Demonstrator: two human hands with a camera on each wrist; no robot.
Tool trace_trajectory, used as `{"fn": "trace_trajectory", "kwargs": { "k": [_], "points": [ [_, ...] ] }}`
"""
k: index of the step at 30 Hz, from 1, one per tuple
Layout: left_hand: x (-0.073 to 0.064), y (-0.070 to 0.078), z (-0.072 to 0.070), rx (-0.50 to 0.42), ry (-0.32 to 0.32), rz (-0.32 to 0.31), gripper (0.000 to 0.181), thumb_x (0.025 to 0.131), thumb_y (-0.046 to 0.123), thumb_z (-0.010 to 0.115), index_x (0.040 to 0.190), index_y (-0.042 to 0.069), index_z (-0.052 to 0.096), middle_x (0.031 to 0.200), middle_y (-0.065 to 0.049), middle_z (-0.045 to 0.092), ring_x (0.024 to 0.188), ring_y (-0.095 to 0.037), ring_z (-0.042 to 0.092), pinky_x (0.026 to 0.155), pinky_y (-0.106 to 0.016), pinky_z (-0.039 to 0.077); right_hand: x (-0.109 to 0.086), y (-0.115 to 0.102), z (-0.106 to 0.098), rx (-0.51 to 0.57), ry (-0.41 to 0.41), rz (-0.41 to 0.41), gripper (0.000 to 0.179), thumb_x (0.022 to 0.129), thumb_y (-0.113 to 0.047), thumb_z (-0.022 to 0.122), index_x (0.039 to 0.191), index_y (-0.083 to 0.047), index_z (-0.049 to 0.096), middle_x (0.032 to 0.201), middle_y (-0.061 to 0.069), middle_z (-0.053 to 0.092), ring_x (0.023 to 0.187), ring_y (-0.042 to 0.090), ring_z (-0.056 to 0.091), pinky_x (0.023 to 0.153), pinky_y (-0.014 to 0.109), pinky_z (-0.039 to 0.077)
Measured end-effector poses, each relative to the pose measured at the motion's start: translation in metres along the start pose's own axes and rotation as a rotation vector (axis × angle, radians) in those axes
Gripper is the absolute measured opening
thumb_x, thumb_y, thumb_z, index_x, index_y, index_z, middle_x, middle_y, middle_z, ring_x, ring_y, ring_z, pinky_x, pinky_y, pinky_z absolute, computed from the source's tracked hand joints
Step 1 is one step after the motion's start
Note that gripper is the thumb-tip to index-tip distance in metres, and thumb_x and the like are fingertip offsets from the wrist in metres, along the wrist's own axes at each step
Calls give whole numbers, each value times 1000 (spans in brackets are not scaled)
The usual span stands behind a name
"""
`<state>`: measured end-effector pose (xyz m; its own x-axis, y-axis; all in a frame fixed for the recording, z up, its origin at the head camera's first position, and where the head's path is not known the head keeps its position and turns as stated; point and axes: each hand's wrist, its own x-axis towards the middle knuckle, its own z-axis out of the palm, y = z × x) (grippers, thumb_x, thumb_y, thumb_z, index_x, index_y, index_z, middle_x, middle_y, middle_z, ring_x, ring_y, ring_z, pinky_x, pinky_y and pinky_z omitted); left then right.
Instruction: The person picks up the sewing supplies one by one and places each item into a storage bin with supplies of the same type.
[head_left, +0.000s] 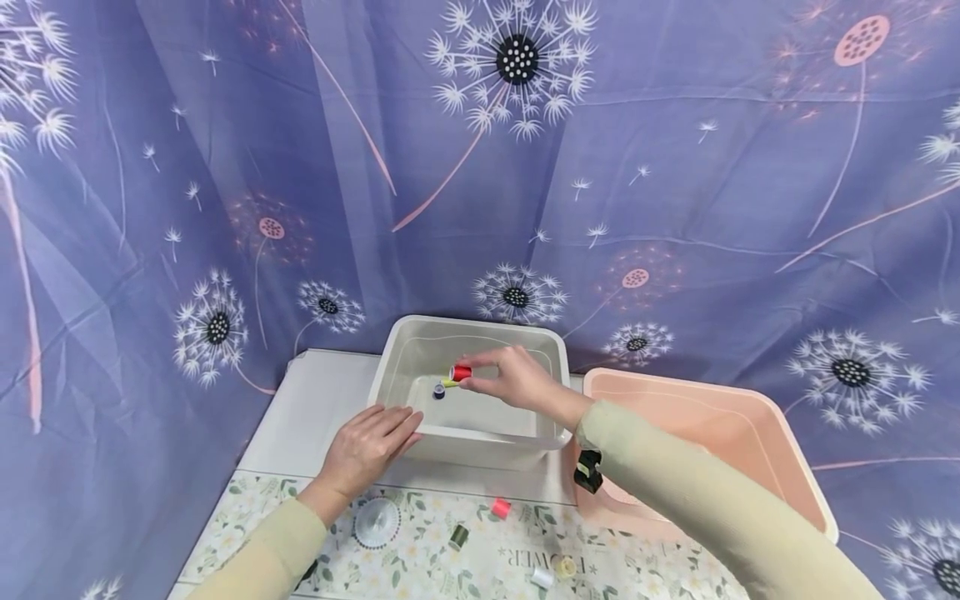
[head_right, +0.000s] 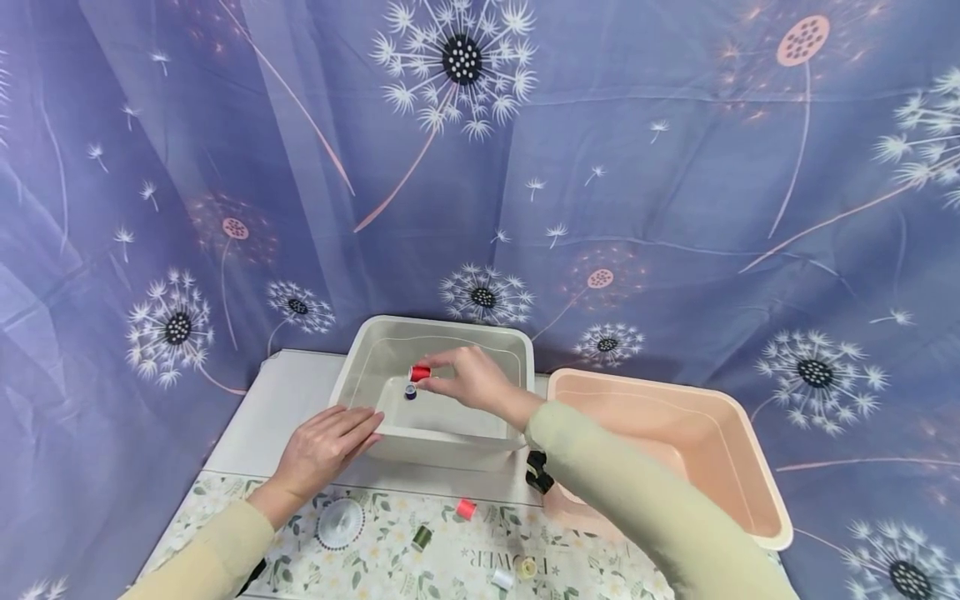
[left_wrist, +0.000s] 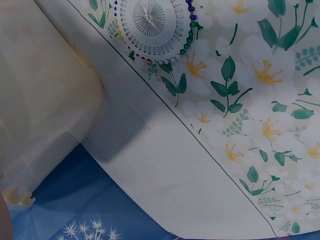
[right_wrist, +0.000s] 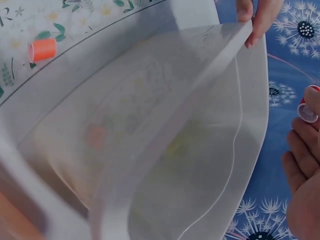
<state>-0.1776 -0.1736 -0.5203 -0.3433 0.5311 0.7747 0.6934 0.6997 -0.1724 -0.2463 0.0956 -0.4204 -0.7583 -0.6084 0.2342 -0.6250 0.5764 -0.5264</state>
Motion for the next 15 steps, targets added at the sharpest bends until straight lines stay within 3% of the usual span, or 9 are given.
{"fn": "trace_trajectory", "kwargs": {
  "k": [2,4,9,15],
  "points": [
    [0,0,0,3,2,0,34,95,37,56,108,12,74,101,-6,74,84,-23,71,74,-44,59,5,2,0,8,-15,2,28,87,-34,72,112,-21,73,118,-2,69,103,9,66,84,27,55],
    [0,0,1,11,7,3,34,95,37,55,107,12,74,101,-6,74,84,-23,71,74,-44,59,11,3,1,24,-42,13,29,86,-31,73,113,-19,73,116,-1,69,105,12,66,87,28,55],
    [0,0,1,14,4,4,33,95,37,56,108,12,74,101,-5,73,83,-23,71,74,-44,59,23,8,2,2,-102,31,30,85,-30,74,113,-17,73,110,-3,72,100,13,68,87,26,54],
    [1,0,0,0,-1,-1,32,92,36,59,108,12,74,101,-5,73,84,-23,71,74,-44,59,39,20,6,-16,-119,6,28,85,-29,74,111,-18,74,106,-4,73,99,13,68,85,29,54]
  ]
}}
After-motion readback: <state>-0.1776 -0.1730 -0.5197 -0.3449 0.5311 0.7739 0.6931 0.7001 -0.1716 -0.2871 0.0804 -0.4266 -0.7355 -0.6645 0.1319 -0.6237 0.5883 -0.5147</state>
